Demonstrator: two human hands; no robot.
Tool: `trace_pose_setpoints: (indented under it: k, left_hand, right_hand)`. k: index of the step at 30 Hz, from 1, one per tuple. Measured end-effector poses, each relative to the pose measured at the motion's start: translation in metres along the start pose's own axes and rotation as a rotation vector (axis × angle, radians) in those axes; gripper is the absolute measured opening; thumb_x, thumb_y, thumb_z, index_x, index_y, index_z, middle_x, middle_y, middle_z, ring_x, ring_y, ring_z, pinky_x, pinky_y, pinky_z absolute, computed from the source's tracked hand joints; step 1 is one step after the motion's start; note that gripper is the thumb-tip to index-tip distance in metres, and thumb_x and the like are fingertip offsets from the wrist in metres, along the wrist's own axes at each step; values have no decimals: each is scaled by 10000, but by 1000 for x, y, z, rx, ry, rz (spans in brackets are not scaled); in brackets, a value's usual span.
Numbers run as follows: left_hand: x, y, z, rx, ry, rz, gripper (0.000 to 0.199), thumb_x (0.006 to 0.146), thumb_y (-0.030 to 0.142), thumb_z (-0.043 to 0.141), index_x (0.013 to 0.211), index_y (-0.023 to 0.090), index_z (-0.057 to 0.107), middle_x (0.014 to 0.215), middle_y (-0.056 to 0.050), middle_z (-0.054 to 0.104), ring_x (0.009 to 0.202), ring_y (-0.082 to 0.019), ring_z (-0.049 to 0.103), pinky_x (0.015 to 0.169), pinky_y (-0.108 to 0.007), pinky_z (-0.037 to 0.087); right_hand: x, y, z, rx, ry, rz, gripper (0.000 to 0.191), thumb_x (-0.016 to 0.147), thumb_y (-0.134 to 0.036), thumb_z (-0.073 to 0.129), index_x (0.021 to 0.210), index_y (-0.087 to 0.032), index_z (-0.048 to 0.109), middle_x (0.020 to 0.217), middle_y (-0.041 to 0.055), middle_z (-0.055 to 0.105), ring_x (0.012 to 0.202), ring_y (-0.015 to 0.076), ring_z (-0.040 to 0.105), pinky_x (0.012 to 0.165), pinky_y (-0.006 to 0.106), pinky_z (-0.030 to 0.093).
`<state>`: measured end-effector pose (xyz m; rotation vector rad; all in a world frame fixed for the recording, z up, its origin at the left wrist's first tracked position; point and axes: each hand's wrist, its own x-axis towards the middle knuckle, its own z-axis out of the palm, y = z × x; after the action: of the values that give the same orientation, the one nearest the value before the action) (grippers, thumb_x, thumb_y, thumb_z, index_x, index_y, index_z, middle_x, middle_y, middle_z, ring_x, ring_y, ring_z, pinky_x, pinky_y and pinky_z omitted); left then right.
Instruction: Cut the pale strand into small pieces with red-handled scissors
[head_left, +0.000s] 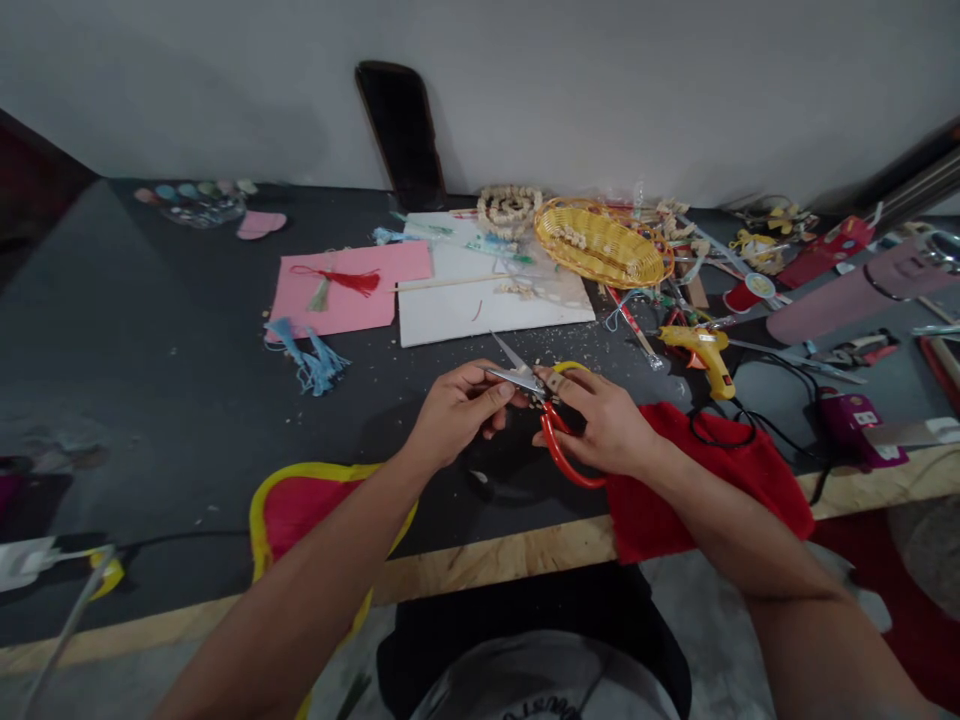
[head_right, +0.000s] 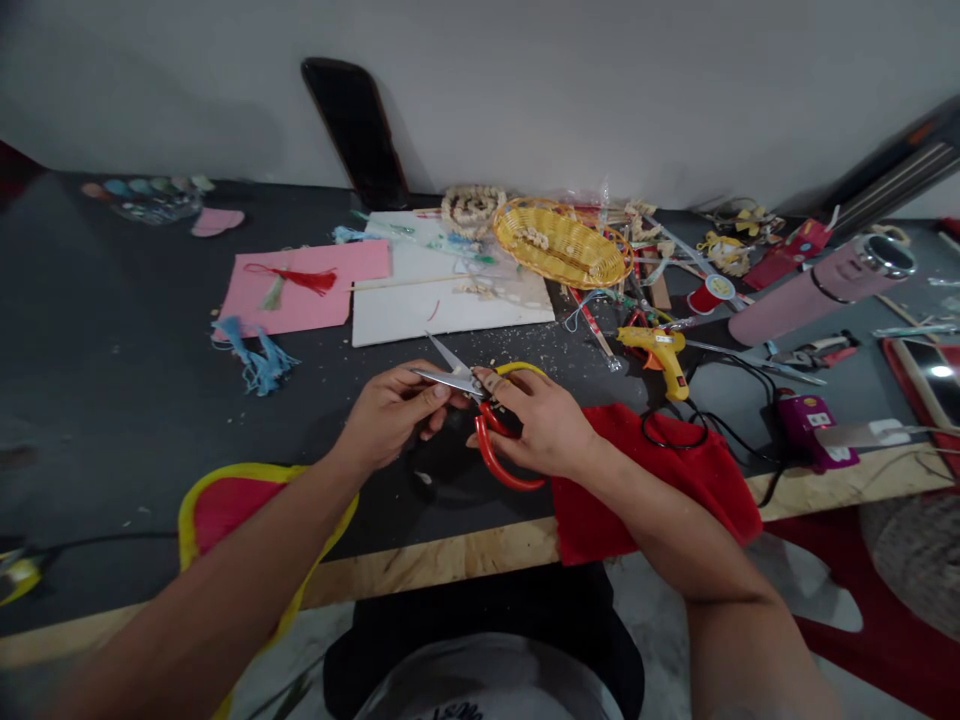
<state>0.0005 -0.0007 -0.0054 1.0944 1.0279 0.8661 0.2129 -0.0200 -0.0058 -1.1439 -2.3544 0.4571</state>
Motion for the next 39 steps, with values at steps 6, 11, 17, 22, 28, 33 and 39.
trace_pose_setpoints:
  k: [6, 11, 17, 22, 28, 33, 39]
  left_hand:
    - [-2, 4, -2, 68, -15, 8, 220, 769, 348, 684, 768, 143, 604, 771, -52, 726, 432, -57, 503, 346, -156, 369]
    - [-5, 9, -3, 96, -77, -47, 205, 797, 336, 653, 737, 142, 622, 500, 15, 603, 358, -48, 426, 326, -142, 312]
    - [-6, 12, -1, 4, -120, -86, 276, 764, 404, 686, 750, 151, 578, 649, -29, 695, 345, -38, 420, 302, -148, 276]
    - [-3, 8, -2, -3, -118, -99, 303, 743, 422, 706, 771, 153, 570, 650, -23, 690, 344, -40, 428, 300, -151, 259]
    - [-3, 4, -1, -2, -107, -79, 316, 754, 436, 698, 796, 144, 585, 640, -19, 680, 342, -39, 420, 305, -154, 264]
    - [-3, 2, 0, 57, -31, 31, 280, 778, 408, 673, 817, 135, 624, 750, -53, 706, 411, -53, 482, 355, -172, 360]
    - [-5, 5, 1, 153, -4, 50, 232, 789, 366, 637, 774, 134, 642, 703, -53, 706, 421, -63, 484, 382, -179, 373]
  right_hand:
    - [1, 1, -2, 3, -34, 42, 744, 783, -574, 657, 1391, -197, 453, 1225, 137, 570, 1156, 284, 533, 991, 463, 498]
    - [2, 2, -4, -2, -62, 27, 786, 758, -616, 657, 1387, -190, 456, 1198, 144, 549, 1165, 301, 500, 1001, 496, 477]
    - [2, 4, -1, 46, -48, -43, 790, 785, -574, 654, 1429, -199, 391, 1234, 130, 571, 1176, 287, 493, 1028, 492, 456]
    - [0, 2, 1, -13, -11, -49, 743, 820, -544, 627, 1430, -185, 399, 1181, 142, 596, 1128, 282, 547, 980, 464, 500]
    - [-2, -2, -2, -33, -8, -21, 701, 836, -530, 616, 1408, -172, 428, 1171, 152, 604, 1109, 282, 581, 955, 441, 524]
    - [1, -2, -1, 12, -19, 10, 687, 833, -533, 619, 1389, -173, 437, 1236, 157, 587, 1148, 278, 564, 992, 446, 505]
    - [1, -9, -6, 133, -34, 38, 625, 842, -500, 628, 1361, -191, 466, 1233, 146, 600, 1123, 267, 590, 951, 437, 528]
